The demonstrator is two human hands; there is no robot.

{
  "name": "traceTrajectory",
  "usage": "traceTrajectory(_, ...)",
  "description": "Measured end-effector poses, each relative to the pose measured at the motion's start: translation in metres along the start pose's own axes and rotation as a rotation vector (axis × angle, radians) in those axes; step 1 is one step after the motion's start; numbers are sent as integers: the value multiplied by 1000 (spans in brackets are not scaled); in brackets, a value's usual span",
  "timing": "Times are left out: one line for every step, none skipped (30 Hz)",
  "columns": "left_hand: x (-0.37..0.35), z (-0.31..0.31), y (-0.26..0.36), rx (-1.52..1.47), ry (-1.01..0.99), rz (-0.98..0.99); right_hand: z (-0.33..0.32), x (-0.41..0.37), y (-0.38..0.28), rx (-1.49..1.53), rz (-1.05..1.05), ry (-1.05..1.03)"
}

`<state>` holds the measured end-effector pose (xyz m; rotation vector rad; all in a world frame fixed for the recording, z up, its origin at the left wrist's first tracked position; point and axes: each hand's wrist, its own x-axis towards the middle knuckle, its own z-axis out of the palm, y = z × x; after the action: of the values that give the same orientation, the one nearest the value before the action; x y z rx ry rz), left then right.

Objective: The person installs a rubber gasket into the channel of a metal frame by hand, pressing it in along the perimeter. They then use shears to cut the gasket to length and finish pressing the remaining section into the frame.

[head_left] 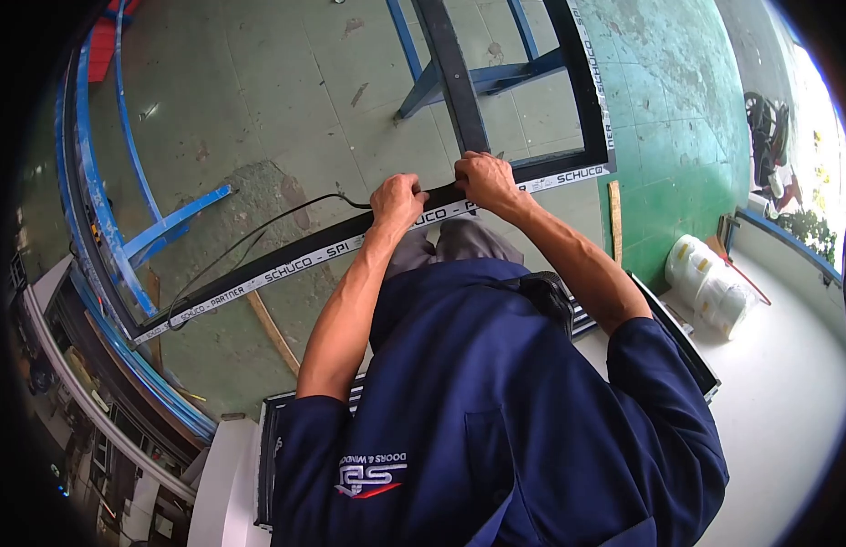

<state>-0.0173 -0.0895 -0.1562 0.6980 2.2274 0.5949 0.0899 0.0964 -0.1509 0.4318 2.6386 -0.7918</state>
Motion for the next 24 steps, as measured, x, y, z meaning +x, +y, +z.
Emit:
traceTrajectory(2,-2,0,-1,-26,-12,2,-2,4,28,-35,41)
traceTrajectory(3,-4,-1,-2,-55,-26,-2,-6,8,25,-24,88)
traceTrajectory(8,-3,-5,2,-96,-24,-13,-10,12,22,-9,135)
traceTrajectory(10,-1,-9,12,-122,-14,-22,-16,21,19,7,182)
traceTrajectory(12,-3,-7,23,-148,-5,-29,-24,41,88,64,241)
traceTrajectory(14,-6,-6,33,-171,4,-38,-32,67,156,117,302)
traceTrajectory(17,-8,-5,31,-211,3,-47,-41,94,71,136,442)
traceTrajectory(21,-9,-4,42,-219,13,-52,-50,119,-15,155,579)
traceTrajectory(24,-7,-3,54,-232,19,-52,-55,139,-22,230,622)
traceTrajectory(24,-5,-3,72,-252,25,-48,-61,151,-26,314,661)
traceTrajectory(24,-5,-4,77,-257,21,-48,-61,148,-79,286,676)
traceTrajectory(25,-5,-4,40,-278,17,-42,-57,143,-158,309,702)
traceTrajectory(24,-7,-5,4,-296,10,-39,-57,141,-151,355,717)
traceTrajectory(26,-10,-7,-30,-311,5,-39,-54,142,-143,400,737)
traceTrajectory(29,-8,-13,-91,-310,34,-39,-53,141,-143,387,753)
traceTrajectory(32,-5,-19,-92,-305,38,-39,-55,141,-144,383,769)
traceTrajectory(32,-4,-20,-99,-299,39,-39,-55,143,-148,375,782)
traceTrajectory(31,-1,-19,-108,-294,32,-37,-54,144,-147,354,821)
traceTrajectory(29,2,-19,-72,-258,52,-36,-54,145,-150,346,840)
traceTrajectory(29,3,-20,-79,-255,50,-36,-55,145,-149,340,857)
traceTrajectory(27,3,-17,-79,-252,35,-34,-54,147,-138,332,872)
traceTrajectory(27,2,-12,-77,-246,24,-34,-53,147,-135,272,948)
traceTrajectory(26,3,-10,-36,-238,32,-33,-54,145,-153,250,974)
traceTrajectory(27,3,-12,-78,-247,39,-35,-57,143,-173,228,999)
